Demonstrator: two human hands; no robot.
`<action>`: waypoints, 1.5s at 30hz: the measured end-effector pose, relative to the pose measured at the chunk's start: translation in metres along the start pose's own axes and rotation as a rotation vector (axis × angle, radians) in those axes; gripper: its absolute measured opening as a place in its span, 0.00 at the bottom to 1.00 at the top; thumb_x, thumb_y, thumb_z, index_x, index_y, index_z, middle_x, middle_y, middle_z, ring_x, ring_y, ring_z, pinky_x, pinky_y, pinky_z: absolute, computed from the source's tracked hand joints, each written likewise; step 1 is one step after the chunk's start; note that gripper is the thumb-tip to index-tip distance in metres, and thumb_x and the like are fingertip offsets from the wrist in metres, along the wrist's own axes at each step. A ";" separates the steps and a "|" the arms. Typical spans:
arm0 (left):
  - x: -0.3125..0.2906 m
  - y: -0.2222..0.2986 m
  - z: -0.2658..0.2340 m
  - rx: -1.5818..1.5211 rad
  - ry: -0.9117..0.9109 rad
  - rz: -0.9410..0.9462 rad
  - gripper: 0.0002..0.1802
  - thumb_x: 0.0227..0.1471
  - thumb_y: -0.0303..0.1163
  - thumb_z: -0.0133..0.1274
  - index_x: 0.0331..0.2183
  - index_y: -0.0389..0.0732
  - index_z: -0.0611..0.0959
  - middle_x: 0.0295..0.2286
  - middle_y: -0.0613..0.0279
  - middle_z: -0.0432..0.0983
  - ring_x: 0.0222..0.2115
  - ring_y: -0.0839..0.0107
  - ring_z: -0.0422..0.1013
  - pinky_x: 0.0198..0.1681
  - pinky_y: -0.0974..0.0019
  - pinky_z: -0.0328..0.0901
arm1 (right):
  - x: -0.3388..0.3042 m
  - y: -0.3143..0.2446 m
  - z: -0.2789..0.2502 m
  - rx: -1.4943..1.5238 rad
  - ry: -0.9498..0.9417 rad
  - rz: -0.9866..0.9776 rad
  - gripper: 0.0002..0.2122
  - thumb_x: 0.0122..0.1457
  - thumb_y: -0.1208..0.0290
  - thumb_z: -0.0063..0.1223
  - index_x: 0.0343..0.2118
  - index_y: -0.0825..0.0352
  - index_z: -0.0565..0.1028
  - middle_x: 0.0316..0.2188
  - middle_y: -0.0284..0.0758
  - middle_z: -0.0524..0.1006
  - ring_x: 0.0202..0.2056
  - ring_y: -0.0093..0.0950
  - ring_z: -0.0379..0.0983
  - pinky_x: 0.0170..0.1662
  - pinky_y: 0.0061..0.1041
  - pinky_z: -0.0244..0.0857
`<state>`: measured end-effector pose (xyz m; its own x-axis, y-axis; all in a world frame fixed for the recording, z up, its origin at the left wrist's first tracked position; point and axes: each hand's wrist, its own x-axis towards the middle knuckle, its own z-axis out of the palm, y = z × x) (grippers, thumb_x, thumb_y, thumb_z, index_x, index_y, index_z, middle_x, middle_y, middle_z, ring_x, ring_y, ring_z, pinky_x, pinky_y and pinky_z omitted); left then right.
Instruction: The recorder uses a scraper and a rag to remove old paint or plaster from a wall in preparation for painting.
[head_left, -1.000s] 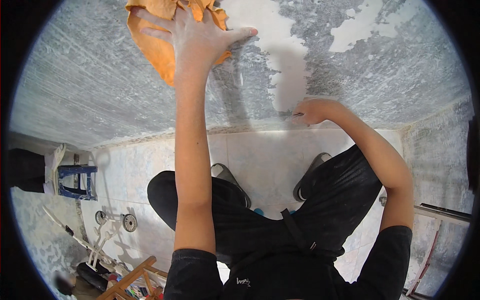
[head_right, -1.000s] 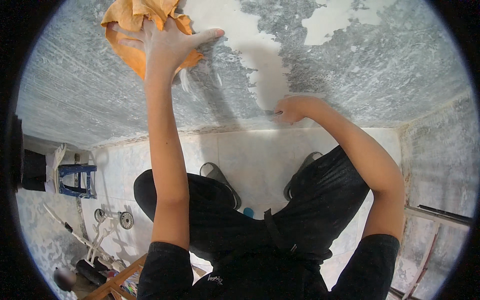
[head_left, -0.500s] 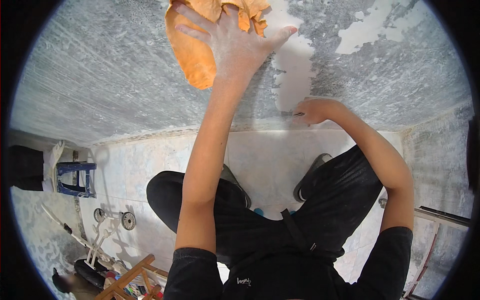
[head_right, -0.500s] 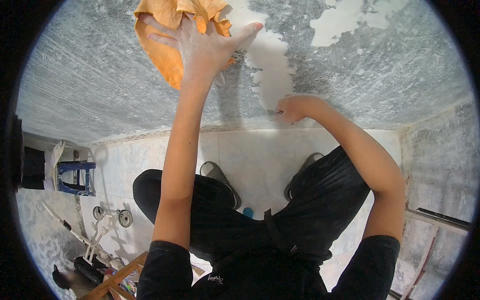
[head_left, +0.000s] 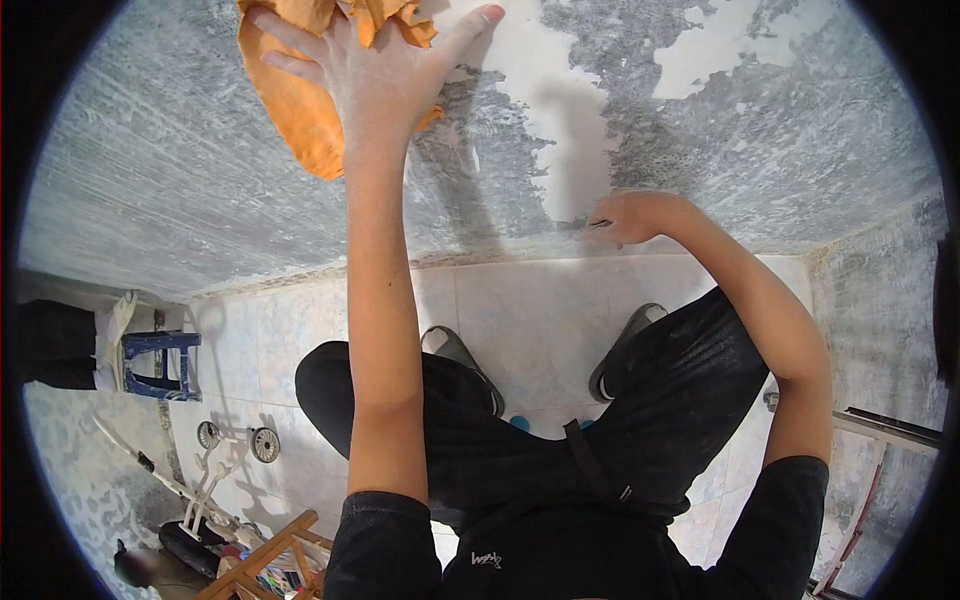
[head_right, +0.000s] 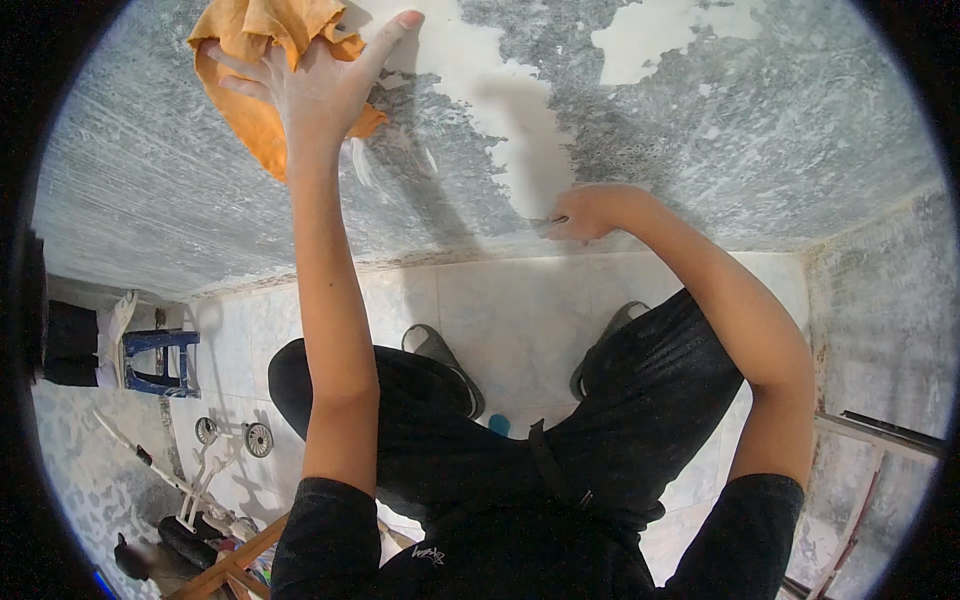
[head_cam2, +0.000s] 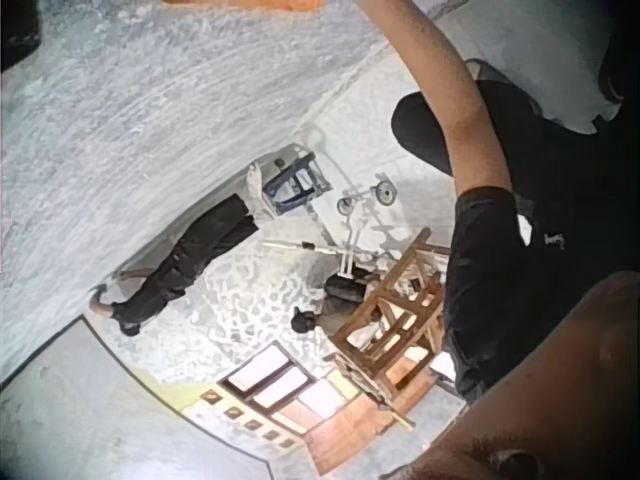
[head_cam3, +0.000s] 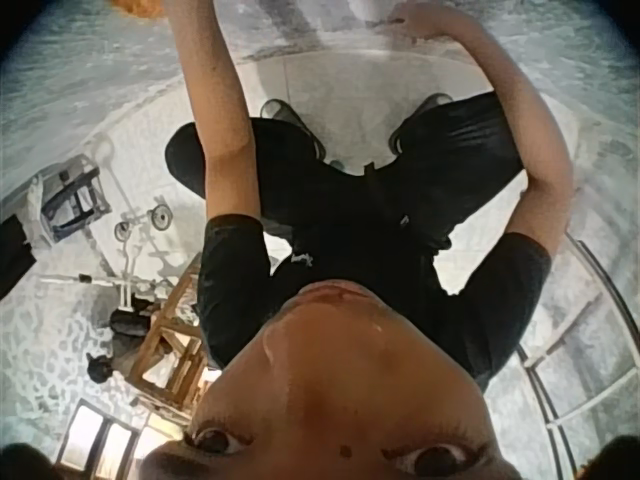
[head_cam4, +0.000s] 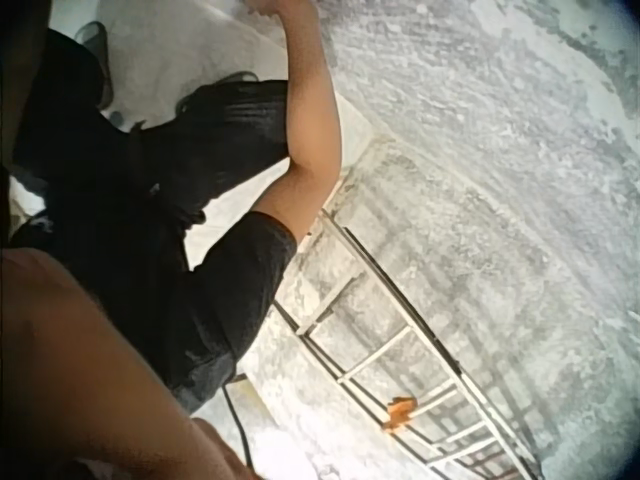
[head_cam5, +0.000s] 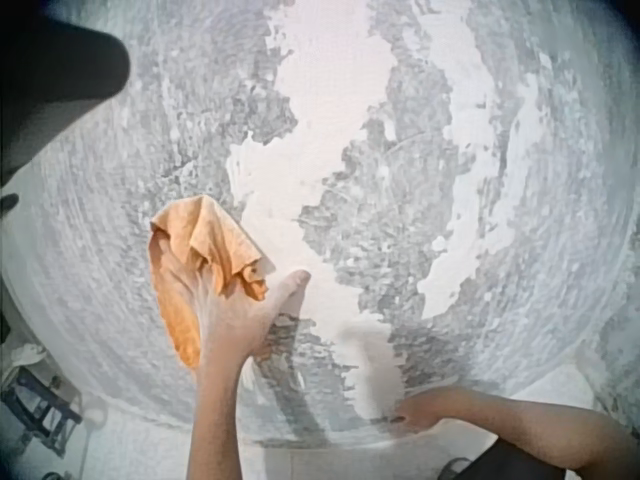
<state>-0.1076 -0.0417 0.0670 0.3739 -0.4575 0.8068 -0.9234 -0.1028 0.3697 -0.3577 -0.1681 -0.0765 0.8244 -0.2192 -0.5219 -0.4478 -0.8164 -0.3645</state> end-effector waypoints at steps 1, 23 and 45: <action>0.000 -0.001 0.000 0.061 0.027 -0.003 0.58 0.42 0.62 0.69 0.62 0.30 0.68 0.62 0.37 0.61 0.64 0.41 0.55 0.68 0.47 0.49 | -0.001 -0.002 -0.002 -0.012 -0.040 0.024 0.25 0.65 0.48 0.50 0.47 0.69 0.80 0.37 0.43 0.82 0.38 0.37 0.81 0.46 0.38 0.70; 0.018 0.000 -0.007 0.016 -0.060 -0.110 0.41 0.61 0.60 0.52 0.50 0.25 0.79 0.58 0.30 0.67 0.62 0.37 0.57 0.68 0.48 0.47 | -0.019 0.004 -0.005 0.038 0.008 0.010 0.24 0.66 0.50 0.51 0.46 0.72 0.80 0.39 0.46 0.83 0.38 0.37 0.82 0.47 0.38 0.71; 0.013 -0.058 -0.014 0.456 -0.307 0.252 0.59 0.40 0.81 0.56 0.48 0.29 0.81 0.49 0.26 0.72 0.65 0.32 0.50 0.65 0.26 0.24 | -0.008 0.004 0.000 0.012 0.009 0.027 0.24 0.66 0.50 0.50 0.45 0.70 0.80 0.36 0.45 0.82 0.39 0.41 0.80 0.47 0.41 0.70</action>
<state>-0.0482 -0.0291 0.0628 0.1599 -0.7441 0.6487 -0.9495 -0.2957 -0.1050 -0.3665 -0.1697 -0.0743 0.8153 -0.2459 -0.5243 -0.4738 -0.8038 -0.3598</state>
